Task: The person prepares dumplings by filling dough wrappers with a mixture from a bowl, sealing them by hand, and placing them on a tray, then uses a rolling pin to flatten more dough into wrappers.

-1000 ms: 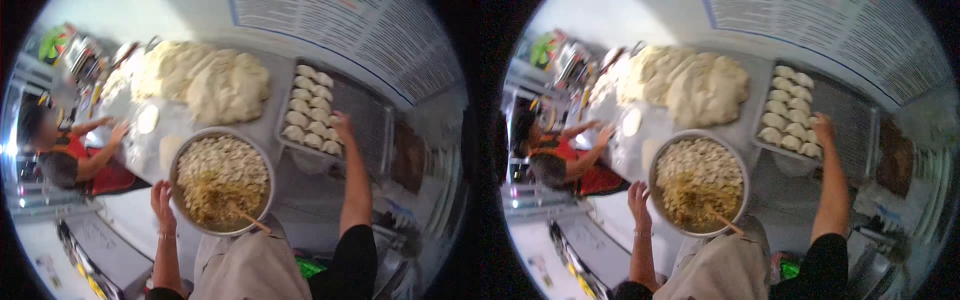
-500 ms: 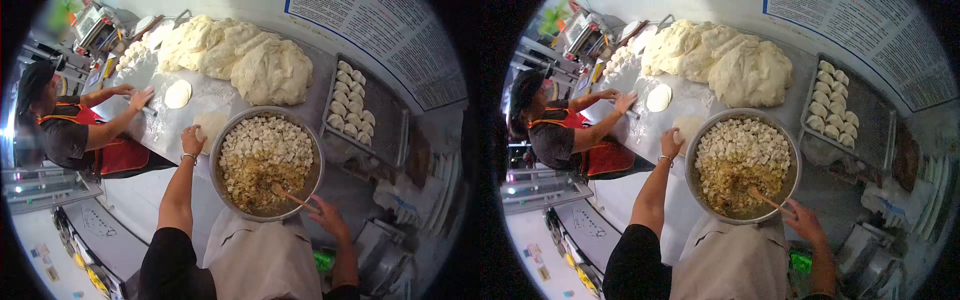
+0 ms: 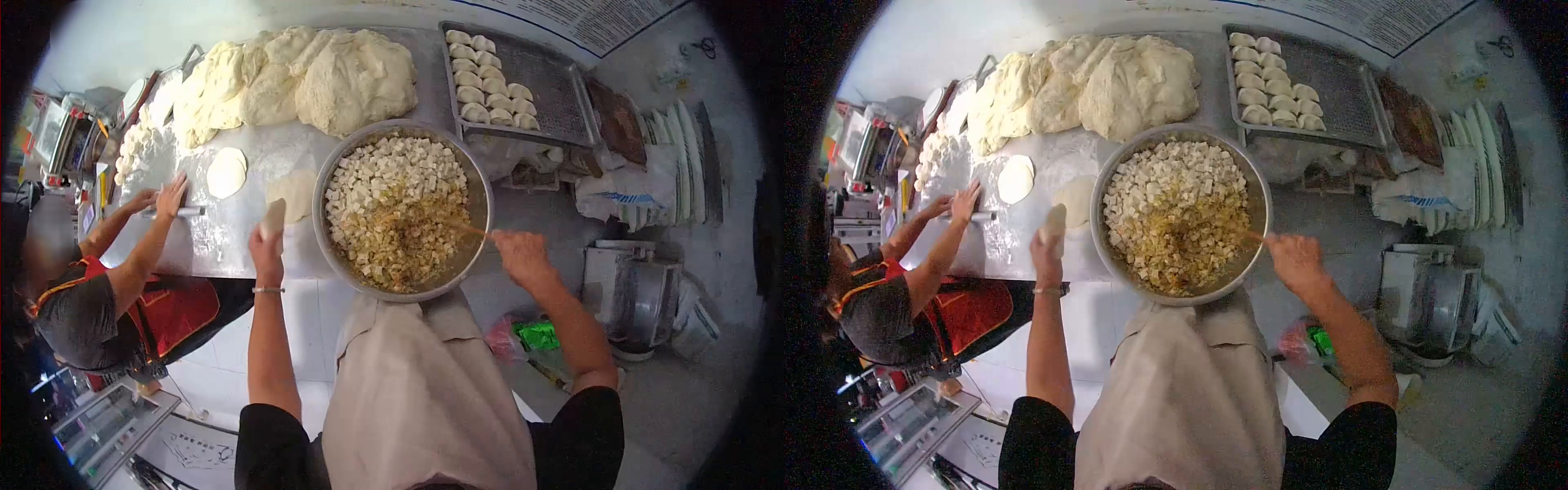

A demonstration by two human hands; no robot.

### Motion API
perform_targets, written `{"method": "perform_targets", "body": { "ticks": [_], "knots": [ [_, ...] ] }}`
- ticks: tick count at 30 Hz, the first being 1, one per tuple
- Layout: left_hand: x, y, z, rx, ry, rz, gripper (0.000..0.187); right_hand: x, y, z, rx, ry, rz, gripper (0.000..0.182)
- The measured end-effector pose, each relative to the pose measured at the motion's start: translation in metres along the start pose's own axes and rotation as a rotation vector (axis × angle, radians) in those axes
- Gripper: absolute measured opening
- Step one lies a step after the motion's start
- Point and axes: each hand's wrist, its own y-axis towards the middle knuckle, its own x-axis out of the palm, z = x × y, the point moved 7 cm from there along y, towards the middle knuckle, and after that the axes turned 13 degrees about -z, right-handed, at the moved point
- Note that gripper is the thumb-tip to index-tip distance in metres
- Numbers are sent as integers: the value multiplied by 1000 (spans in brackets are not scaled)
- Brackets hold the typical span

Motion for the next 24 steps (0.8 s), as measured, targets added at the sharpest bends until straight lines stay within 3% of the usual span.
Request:
{"method": "perform_targets", "body": {
  "ticks": [2,4,5,8,9,11,12,13,17,20,21,23,24],
  "knots": [
    [5,-28,28,-38,-514,46,58,-4,3,-9,134,-33,-103,23],
    [20,-50,52,21,-1086,51,64,10,13,-29,79,47,-192,25],
    [32,-58,67,86,-1216,-111,64,23,19,-36,49,88,-237,25],
    [39,-72,69,95,-1198,-108,70,64,37,-49,-51,516,-149,30],
    [48,-75,72,110,-1202,-227,61,81,43,-50,-86,595,-111,31],
    [59,-75,58,-54,-1106,-52,53,106,49,-47,-161,752,-32,33],
    [62,-75,51,-128,-1058,36,50,108,47,-46,-165,863,-58,33],
    [73,-72,48,-132,-1161,-90,42,112,44,-45,-168,973,-87,34],
    [102,-74,24,-189,-1035,-64,42,105,24,-45,-246,1333,-111,35],
    [141,-76,13,-239,-930,-132,47,81,11,-47,-395,1447,-46,35],
    [154,-75,2,-293,-904,-51,48,72,5,-45,-405,1401,-13,35],
    [196,-78,5,-319,-868,-78,50,56,-4,-43,-423,1315,60,35],
    [218,-78,8,-338,-833,-81,51,44,-7,-41,-475,1192,281,35]
  ]
}}
